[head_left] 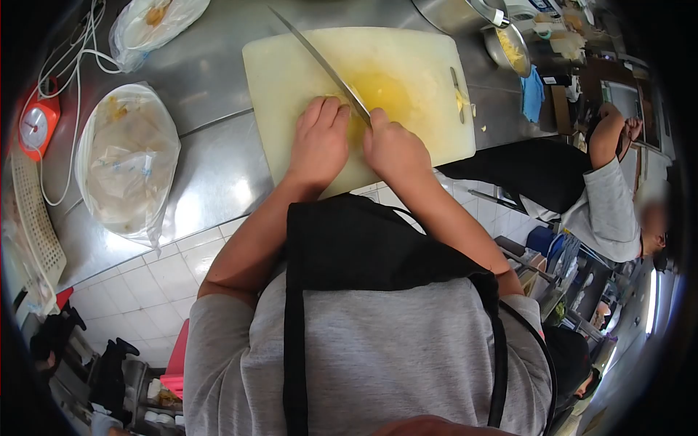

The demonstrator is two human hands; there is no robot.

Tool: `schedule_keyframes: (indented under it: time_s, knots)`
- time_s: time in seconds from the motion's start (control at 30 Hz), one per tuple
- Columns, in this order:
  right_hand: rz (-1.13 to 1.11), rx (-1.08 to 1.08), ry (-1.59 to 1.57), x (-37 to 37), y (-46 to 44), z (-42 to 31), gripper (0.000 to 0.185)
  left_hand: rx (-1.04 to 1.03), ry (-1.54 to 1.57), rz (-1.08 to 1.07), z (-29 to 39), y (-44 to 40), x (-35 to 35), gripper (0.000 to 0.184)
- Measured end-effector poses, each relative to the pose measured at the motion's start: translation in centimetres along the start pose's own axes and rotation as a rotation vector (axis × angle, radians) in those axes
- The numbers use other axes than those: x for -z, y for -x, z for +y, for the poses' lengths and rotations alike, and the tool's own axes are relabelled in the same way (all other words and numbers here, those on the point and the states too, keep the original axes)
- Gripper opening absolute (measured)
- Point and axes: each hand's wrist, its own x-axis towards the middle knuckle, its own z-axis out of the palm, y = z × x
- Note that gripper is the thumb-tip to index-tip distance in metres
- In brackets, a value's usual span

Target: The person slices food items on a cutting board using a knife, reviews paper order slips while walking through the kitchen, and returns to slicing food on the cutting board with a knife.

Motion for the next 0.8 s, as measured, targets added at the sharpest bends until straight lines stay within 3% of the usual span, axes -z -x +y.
schedule_keyframes:
  time_s: [0.47,0.8]
  knots:
    - [0.026,0.007,-0.061,0.0,-0.4,0.2,0.021,-0.009,0.081,0.033,-0.4,-0.2,0.0,0.038]
    - [-0.098,-0.036,-0.017,2.0,0.5,-0.5,0.019,0.013,-0.015,-0.014,0.0,-0.3,0.0,0.038]
